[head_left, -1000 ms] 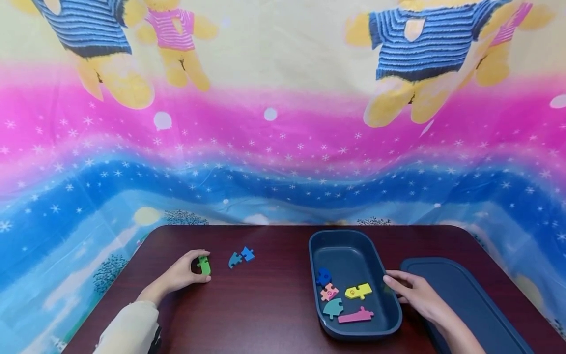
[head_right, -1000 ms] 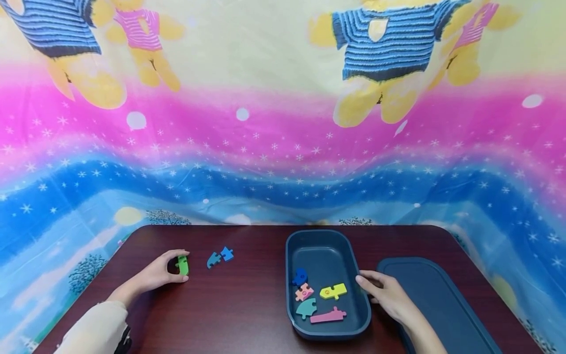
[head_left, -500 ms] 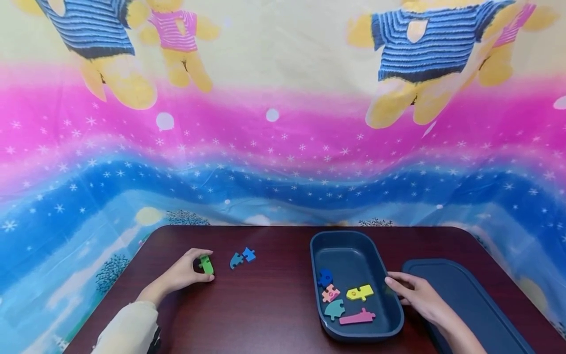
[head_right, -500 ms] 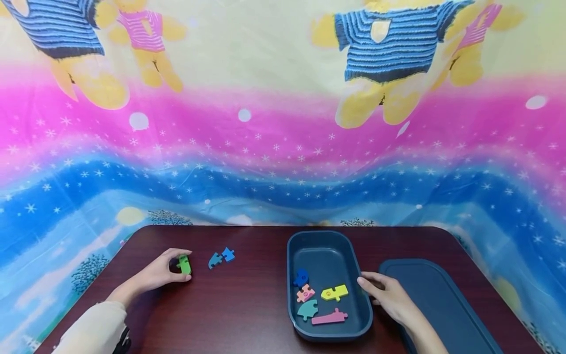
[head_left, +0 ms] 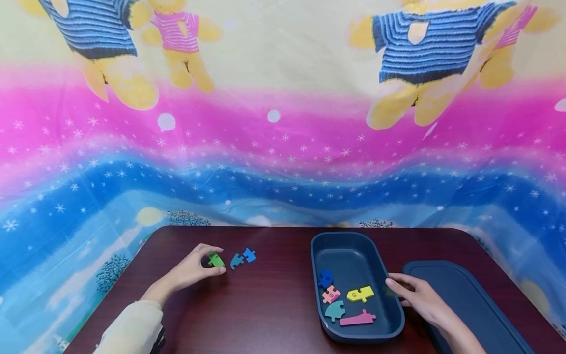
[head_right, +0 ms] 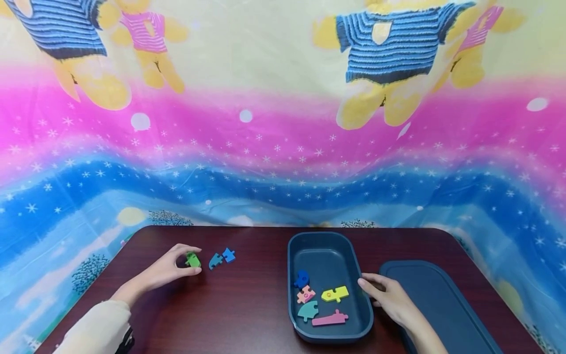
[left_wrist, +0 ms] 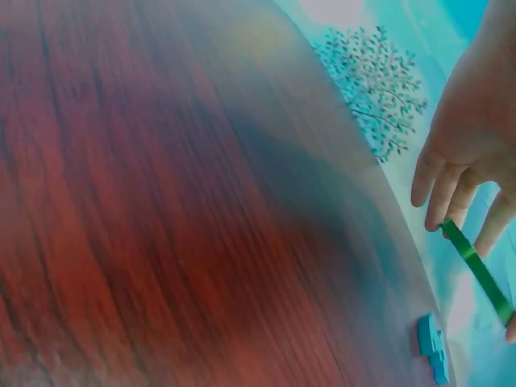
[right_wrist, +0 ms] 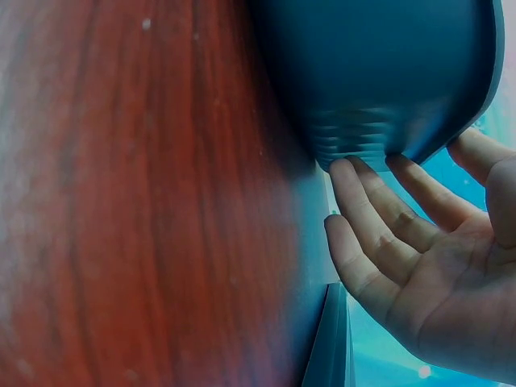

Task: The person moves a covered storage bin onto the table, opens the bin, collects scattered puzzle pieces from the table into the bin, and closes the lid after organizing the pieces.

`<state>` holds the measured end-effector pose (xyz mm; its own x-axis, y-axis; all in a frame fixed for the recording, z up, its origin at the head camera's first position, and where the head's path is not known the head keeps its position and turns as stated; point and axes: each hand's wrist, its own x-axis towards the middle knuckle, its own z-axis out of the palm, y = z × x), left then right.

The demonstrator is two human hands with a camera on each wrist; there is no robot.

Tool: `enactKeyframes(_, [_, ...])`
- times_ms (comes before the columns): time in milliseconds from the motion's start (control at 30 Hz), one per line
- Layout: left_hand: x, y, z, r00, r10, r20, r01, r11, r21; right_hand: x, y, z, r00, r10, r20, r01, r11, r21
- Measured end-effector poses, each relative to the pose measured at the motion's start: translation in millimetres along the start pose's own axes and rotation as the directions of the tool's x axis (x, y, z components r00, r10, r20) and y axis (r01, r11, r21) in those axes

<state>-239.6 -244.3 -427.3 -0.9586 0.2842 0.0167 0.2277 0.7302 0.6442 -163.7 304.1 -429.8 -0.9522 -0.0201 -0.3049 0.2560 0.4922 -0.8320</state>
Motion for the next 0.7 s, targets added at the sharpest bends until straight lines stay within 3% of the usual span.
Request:
enactKeyframes(467, [7.6,33.8,15.1,0.993,0.115,0.005,-0.115,0.993,0.015,0,1,-1.3,1.0,0.001,-0.004,-0.001,1.0,-0.009])
enactKeyframes(700, [11.1,54.4,22.7,0.984,0.17,0.044,-0.168,0.984,-0.061,0,1,-0.7,1.0,0.002,-0.006,-0.002,1.0,-0.005])
